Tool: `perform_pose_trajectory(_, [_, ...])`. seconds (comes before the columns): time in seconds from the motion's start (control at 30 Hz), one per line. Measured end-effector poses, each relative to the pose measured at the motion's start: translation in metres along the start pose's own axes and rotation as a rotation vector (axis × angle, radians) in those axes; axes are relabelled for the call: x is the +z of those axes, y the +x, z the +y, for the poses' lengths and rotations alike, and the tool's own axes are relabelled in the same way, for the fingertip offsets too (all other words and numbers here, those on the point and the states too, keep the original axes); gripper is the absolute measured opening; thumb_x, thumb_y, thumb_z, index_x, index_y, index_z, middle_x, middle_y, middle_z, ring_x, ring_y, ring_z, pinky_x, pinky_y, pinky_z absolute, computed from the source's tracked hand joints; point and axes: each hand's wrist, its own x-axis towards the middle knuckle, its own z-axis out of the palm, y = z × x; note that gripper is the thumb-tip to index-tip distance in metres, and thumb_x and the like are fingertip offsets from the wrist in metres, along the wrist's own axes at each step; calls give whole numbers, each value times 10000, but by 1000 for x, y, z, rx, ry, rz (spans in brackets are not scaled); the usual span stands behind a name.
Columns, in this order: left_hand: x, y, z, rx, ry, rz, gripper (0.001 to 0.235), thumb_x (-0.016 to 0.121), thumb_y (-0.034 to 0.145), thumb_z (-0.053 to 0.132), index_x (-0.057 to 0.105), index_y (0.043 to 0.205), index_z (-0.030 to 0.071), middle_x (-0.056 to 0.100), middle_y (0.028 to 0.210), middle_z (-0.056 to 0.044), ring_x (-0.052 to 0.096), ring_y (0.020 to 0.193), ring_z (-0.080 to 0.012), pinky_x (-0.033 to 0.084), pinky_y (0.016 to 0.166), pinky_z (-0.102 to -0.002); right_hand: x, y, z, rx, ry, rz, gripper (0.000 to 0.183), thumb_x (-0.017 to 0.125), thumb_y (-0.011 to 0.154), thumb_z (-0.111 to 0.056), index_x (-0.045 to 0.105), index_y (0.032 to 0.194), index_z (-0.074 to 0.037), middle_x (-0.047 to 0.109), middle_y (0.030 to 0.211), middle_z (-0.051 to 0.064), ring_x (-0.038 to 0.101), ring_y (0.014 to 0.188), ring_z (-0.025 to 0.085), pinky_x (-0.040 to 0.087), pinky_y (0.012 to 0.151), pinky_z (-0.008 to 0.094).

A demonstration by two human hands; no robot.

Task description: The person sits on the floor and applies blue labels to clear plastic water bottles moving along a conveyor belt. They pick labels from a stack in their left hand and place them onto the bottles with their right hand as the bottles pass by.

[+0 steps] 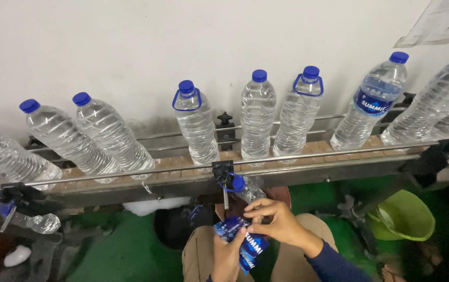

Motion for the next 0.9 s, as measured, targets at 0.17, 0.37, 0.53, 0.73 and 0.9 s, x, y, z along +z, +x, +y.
perform_pose_trajectory(0.17, [-20,-7,32,-30,79,28,362,625,791,143,614,1112,-24,673,1004,-193,648,902,-316,521,767,-399,6,13,20,-44,-31,43,75,724,726,-72,761,790,-82,682,887,67,620,703,143,519,650,276])
perform_pose_trajectory(0.37, [-45,-2,44,45,231,-191,424,621,747,300,596,1062,16,703,953,-185,669,808,-281,533,748,-372,25,36,-12,37,989,-27,125,668,761,-84,599,691,-7,618,736,106,603,687,201,498,684,324])
perform_pose_trajectory(0.53, [-65,-10,55,-83,-16,-460,520,390,809,292,618,891,-169,684,909,-280,645,701,-344,520,704,-399,-40,109,-136,-310,38,667,74,656,832,-141,619,767,-138,591,760,-33,542,730,75,457,728,232])
perform_pose_trajectory(0.73, [-98,-9,74,-131,11,-455,301,465,880,132,497,1133,-29,656,1119,-255,641,904,-360,535,749,-485,-113,217,-148,64,-1112,738,252,748,701,-371,741,891,-205,689,859,62,622,841,308,482,701,433])
perform_pose_trajectory(0.9, [-154,48,43,-101,-171,-455,428,484,817,-93,458,1243,-85,601,1066,-389,603,983,-445,499,845,-502,-72,194,-151,-39,-807,698,715,691,746,-459,500,1299,-47,146,1455,197,82,1334,350,105,1072,495])
